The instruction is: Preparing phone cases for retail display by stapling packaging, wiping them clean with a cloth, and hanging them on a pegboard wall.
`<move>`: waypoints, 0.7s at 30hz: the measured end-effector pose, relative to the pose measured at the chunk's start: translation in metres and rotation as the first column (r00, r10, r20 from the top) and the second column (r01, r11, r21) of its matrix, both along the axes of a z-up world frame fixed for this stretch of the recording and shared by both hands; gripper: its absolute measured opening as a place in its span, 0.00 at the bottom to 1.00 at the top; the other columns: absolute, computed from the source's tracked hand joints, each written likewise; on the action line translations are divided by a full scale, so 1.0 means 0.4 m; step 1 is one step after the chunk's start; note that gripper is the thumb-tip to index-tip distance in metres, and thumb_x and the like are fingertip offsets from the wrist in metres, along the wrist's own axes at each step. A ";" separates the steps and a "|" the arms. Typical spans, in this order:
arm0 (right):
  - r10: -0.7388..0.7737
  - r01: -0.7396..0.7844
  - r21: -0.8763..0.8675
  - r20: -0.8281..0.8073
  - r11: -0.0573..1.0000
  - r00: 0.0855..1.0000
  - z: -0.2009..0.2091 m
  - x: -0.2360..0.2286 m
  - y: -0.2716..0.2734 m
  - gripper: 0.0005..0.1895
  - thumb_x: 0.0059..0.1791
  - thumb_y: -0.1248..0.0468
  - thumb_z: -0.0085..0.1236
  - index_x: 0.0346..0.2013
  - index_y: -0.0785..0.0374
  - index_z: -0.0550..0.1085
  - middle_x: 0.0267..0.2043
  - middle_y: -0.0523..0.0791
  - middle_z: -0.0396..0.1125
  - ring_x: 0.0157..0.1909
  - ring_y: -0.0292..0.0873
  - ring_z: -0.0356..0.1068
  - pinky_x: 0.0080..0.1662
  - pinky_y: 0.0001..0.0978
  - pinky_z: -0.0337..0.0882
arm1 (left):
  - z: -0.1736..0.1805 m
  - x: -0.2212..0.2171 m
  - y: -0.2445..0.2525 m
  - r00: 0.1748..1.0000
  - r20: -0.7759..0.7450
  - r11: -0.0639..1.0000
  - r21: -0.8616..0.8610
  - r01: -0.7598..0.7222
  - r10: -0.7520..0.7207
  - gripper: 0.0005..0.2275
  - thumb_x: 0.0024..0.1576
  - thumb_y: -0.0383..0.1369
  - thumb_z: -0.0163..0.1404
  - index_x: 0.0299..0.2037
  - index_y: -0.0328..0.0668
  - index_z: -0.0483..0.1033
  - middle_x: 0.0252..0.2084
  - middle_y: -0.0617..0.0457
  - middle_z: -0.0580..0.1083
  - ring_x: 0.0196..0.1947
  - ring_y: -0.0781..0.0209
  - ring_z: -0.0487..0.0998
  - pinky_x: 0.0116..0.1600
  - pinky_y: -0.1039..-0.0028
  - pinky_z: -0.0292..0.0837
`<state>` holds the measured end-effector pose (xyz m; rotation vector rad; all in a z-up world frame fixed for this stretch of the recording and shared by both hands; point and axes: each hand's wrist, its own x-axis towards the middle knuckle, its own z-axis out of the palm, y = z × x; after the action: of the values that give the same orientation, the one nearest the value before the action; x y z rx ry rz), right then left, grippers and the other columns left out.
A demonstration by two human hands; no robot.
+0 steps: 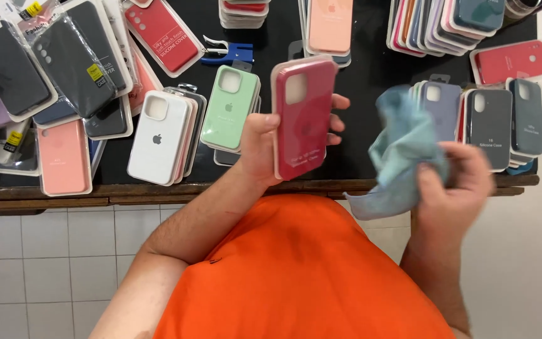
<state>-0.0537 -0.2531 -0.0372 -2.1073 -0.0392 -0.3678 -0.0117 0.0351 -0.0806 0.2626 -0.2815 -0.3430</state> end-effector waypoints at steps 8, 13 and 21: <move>0.500 -0.366 -0.412 0.285 0.834 0.818 -0.009 0.062 0.182 0.42 0.70 0.39 0.34 0.95 0.58 0.47 0.98 0.55 0.33 1.01 0.65 0.30 0.99 0.76 0.36 | 0.064 0.010 -0.186 0.975 -0.182 0.977 0.193 -0.093 0.129 0.29 0.81 0.48 0.43 0.85 0.35 0.66 0.82 0.47 0.70 0.83 0.60 0.69 0.92 0.66 0.60; 0.693 -0.470 -0.612 0.186 0.636 0.696 -0.071 0.067 0.128 0.56 0.64 0.26 0.47 0.94 0.56 0.45 0.95 0.65 0.30 0.96 0.77 0.30 0.91 0.83 0.35 | 0.210 0.048 -0.113 0.671 -0.667 0.629 0.682 0.374 0.324 0.36 0.46 0.72 0.47 0.50 0.54 0.88 0.47 0.51 0.85 0.43 0.63 0.79 0.50 0.70 0.82; 0.630 -0.375 -0.578 0.335 0.725 0.701 -0.043 0.023 0.180 0.52 0.67 0.30 0.40 0.93 0.61 0.45 0.96 0.60 0.35 0.96 0.75 0.33 0.92 0.83 0.40 | 0.107 -0.013 -0.133 0.891 -0.452 0.917 0.368 0.155 0.031 0.39 0.63 0.67 0.46 0.70 0.42 0.79 0.65 0.49 0.80 0.64 0.61 0.77 0.74 0.67 0.73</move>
<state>-0.0446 -0.1809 -0.0544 -2.2781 -1.1429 -0.6052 -0.0170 -0.0182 -0.0379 0.5636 0.2477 -0.5152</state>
